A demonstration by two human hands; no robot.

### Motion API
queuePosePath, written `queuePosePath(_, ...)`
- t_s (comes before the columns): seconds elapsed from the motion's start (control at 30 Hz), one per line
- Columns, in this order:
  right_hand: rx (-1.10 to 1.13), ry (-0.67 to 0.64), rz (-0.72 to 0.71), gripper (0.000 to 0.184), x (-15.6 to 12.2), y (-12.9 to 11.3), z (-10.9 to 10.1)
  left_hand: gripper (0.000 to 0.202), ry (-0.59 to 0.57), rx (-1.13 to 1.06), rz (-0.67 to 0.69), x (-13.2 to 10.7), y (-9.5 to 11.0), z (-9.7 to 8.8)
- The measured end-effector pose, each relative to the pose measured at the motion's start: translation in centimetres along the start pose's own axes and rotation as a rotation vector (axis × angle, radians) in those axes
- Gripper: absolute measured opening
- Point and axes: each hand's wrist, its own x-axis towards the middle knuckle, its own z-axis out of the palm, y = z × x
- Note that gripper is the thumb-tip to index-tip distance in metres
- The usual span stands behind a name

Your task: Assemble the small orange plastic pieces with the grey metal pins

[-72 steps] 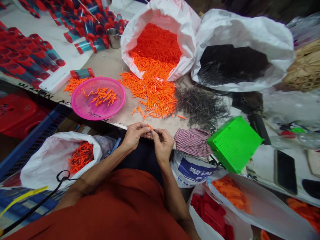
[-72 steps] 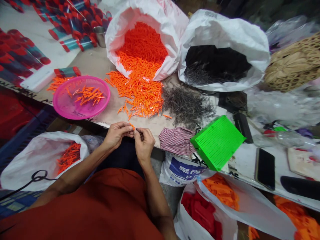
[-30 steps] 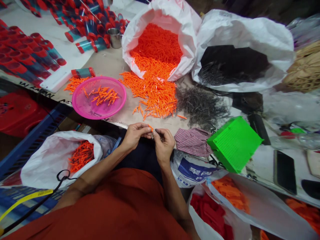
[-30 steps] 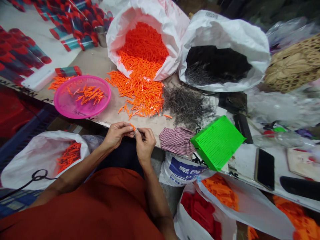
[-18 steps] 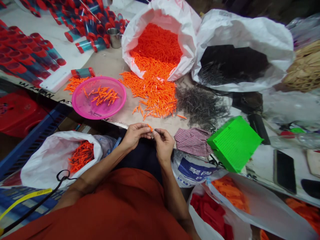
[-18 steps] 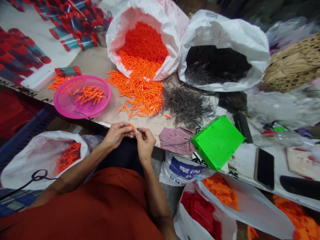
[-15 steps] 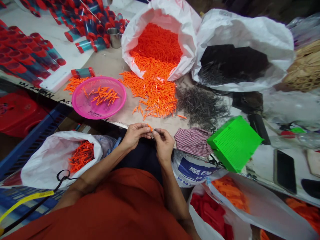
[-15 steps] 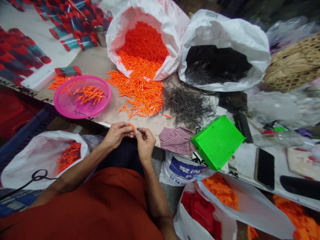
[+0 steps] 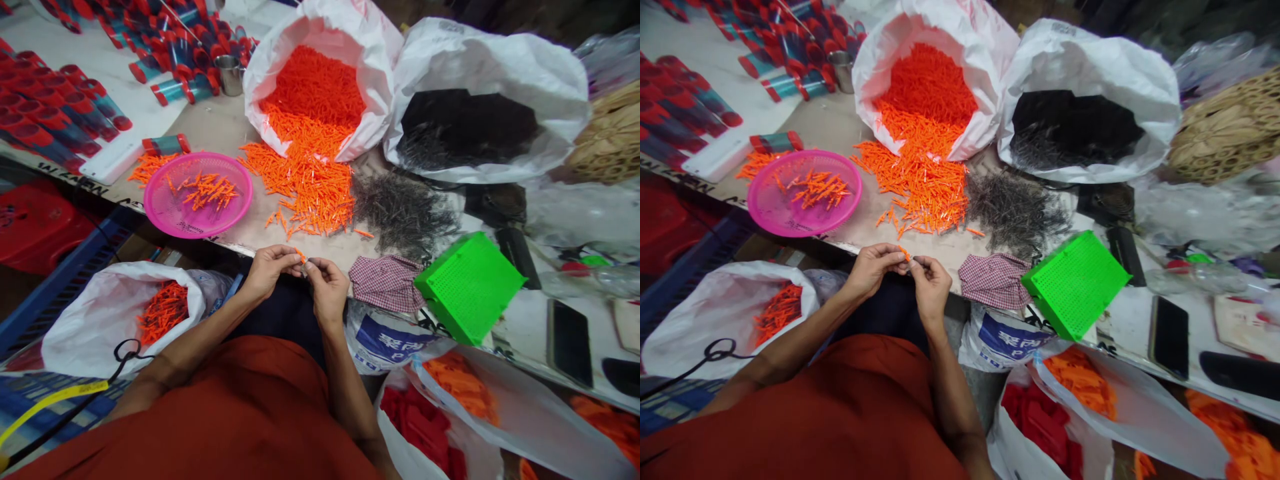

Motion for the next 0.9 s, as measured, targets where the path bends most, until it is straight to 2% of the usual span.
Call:
queuePosePath(0.3,-0.189,-0.023,-0.199,0.008,-0.1,-1.1,-0.4,0.021,-0.009,0.014,-0.049,0.2,0.1,-0.1)
queuePosePath(0.43,-0.242,-0.041,-0.243,0.006,-0.1,-1.6,-0.6,0.02,-0.001,0.012,-0.049,0.1,0.2,-0.1)
queuePosePath(0.67,-0.225,-0.012,-0.235,0.006,-0.1,-1.5,-0.5,0.02,-0.007,0.01,-0.04,0.1,0.0,-0.1)
queuePosePath(0.9,-0.121,0.038,-0.133,0.011,-0.1,-0.9,-0.3,0.023,-0.008,0.014,-0.034,0.0,-0.3,-0.2)
